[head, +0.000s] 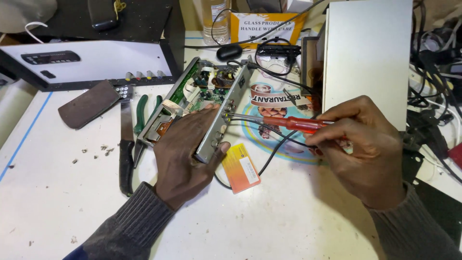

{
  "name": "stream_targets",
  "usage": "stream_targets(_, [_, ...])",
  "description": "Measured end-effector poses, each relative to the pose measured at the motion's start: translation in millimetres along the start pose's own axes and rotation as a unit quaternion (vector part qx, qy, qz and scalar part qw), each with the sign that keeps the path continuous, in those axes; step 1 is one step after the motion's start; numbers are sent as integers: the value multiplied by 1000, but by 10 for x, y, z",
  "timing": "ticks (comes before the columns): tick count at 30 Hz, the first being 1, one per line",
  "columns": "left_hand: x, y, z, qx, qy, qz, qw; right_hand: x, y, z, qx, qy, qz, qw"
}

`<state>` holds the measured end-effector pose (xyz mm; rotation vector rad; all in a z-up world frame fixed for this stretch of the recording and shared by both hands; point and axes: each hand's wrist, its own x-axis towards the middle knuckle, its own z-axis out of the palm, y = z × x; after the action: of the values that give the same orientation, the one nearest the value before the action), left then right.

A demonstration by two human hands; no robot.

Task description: Removing internal circuit boards from an electronic device using a screwdriver and manual prying.

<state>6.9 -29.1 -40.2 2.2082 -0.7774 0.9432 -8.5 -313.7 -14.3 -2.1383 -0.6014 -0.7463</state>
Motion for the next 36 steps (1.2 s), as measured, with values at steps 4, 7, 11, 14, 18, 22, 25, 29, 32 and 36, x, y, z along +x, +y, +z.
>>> stream_targets(4, [-9,1,25,7,-15,-6,1000,80,-161,53,95,44,52,993])
stream_targets(7, [-6,-20,26,24,-19,4,1000,114,-200,14,205,10,242,948])
stream_targets(11, [-20,-9,21,-7,-14,2,1000,116,-205,-68,112,-71,303,944])
stream_targets(14, [-27,-18,11,-11,-11,5,1000,130,-260,-74,37,-82,225,970])
stream_targets(18, [-42,-33,50,20,-38,7,999,140,-284,-93,22,-71,98,992])
stream_targets(22, [-43,-42,72,30,-64,17,997,89,-149,-44,-19,-33,38,999])
stream_targets(25, [-55,-56,95,26,-80,20,996,120,-151,14,164,49,162,972])
stream_targets(29, [-87,-89,100,52,-101,25,993,100,-7,-20,176,-45,297,937])
stream_targets(32, [-92,-83,85,41,-92,24,995,82,51,-61,155,-74,320,932])
stream_targets(36, [-105,-103,91,42,-88,26,995,116,-29,-80,81,-88,237,964])
